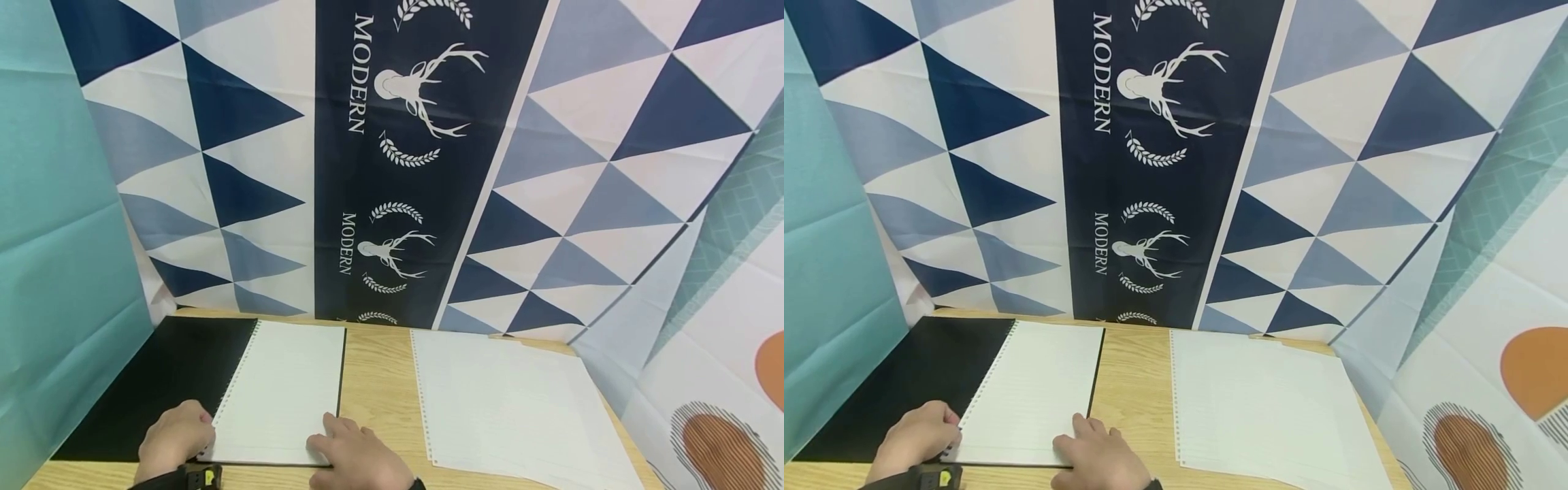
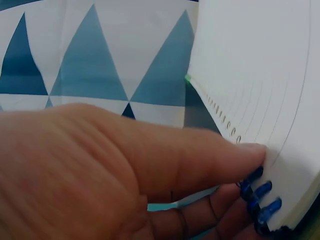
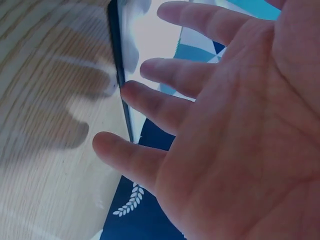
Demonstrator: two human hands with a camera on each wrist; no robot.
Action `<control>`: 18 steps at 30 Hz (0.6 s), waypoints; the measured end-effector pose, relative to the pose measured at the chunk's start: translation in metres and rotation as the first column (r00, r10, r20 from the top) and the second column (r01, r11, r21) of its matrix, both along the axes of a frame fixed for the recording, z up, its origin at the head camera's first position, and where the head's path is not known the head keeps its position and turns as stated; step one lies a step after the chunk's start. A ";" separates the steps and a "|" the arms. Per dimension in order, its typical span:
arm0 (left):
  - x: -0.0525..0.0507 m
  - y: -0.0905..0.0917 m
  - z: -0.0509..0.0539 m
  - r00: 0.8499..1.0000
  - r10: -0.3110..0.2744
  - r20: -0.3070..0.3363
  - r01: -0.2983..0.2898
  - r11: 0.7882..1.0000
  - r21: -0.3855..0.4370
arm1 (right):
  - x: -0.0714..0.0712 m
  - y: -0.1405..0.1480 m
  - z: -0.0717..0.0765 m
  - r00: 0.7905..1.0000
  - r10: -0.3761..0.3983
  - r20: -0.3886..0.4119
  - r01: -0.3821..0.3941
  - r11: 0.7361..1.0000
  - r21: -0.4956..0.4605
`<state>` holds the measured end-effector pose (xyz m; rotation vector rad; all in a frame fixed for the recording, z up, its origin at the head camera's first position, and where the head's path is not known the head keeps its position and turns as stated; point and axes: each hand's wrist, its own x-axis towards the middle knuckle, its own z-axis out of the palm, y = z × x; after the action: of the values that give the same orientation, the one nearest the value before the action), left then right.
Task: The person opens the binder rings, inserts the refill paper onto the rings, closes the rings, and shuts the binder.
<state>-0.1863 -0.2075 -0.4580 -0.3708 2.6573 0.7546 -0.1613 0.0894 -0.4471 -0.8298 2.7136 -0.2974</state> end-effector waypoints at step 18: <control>-0.005 0.009 0.002 0.997 0.061 0.038 -0.060 0.998 -0.033 | 0.000 0.002 -0.002 0.999 0.043 -0.016 -0.043 0.999 0.008</control>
<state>-0.1909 -0.1985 -0.4561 -0.4713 2.6348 0.7160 -0.1614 0.0911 -0.4488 -0.8907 2.7059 -0.2720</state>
